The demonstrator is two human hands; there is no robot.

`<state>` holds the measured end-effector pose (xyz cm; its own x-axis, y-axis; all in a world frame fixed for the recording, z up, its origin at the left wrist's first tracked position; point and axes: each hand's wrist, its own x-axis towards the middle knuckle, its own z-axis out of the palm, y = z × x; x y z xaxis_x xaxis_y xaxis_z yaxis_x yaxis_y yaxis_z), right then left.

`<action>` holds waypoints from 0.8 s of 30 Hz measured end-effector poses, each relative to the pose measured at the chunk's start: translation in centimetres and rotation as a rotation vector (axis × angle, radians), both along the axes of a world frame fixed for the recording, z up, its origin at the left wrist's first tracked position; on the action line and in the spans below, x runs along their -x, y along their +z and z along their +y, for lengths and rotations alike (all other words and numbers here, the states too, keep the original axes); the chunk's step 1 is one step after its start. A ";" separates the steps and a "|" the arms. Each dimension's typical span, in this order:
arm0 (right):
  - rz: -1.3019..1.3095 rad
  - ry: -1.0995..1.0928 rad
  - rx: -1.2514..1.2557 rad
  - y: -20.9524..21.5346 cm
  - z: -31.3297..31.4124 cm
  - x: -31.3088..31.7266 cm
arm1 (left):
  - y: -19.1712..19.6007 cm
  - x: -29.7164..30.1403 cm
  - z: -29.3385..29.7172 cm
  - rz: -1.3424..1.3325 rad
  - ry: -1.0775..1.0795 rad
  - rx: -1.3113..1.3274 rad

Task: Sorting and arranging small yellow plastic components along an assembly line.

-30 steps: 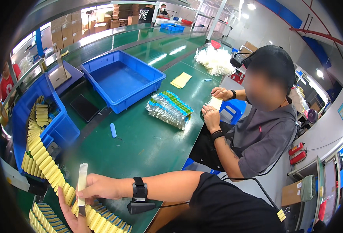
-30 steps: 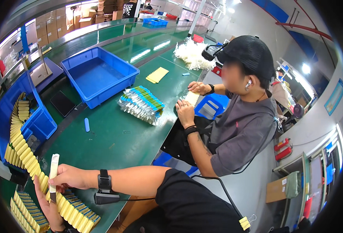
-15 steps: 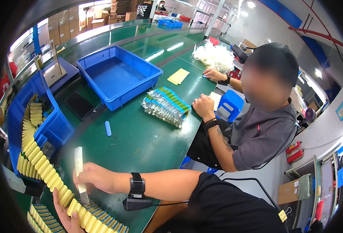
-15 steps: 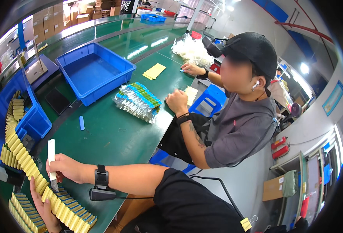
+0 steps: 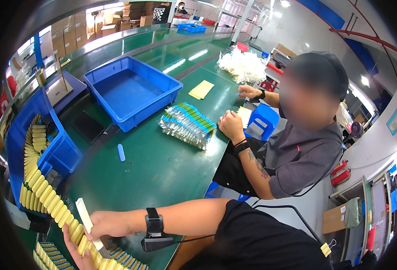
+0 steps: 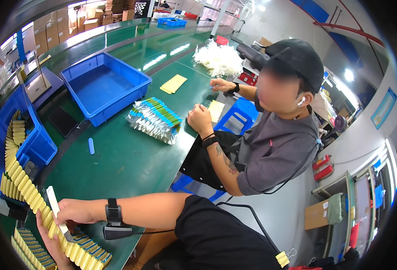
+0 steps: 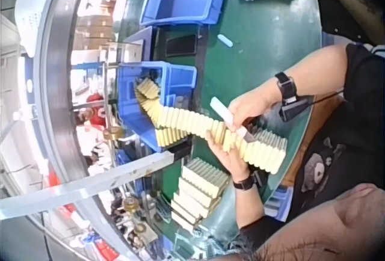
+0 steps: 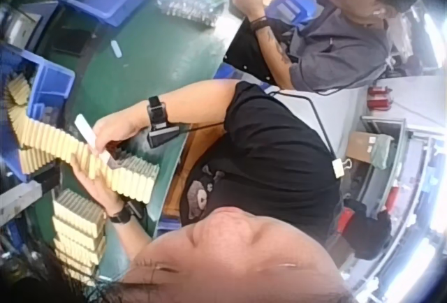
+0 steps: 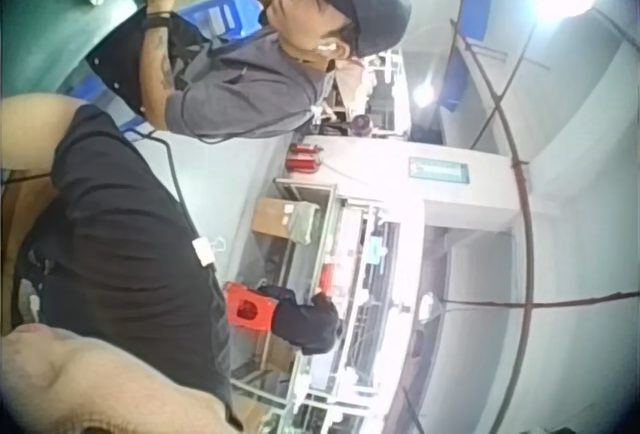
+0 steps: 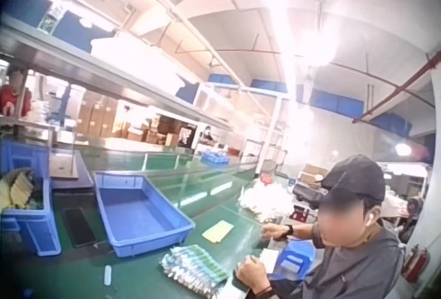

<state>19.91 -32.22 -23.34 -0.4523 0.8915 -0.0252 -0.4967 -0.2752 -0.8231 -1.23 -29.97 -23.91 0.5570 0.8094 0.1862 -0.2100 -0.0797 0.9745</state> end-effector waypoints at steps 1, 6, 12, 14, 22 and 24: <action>-0.006 0.002 -0.012 -0.1 0.0 0.0 | -0.1 -0.1 -0.1 -0.003 0.006 0.010; 0.061 0.018 -0.073 0.1 0.4 1.9 | 1.8 0.5 -1.1 0.042 0.132 0.008; -0.028 -0.012 -0.074 0.6 -0.2 0.3 | 0.8 0.2 -0.6 0.066 0.114 0.031; -0.055 0.014 -0.060 1.0 -0.2 -0.1 | 1.0 0.6 -0.5 0.001 0.007 0.064; -0.069 -0.141 -0.064 0.5 0.9 -1.1 | 2.0 0.9 -0.2 0.033 0.006 0.071; -0.046 -0.199 -0.084 0.9 0.9 -1.2 | 1.8 1.3 0.1 0.042 0.007 0.064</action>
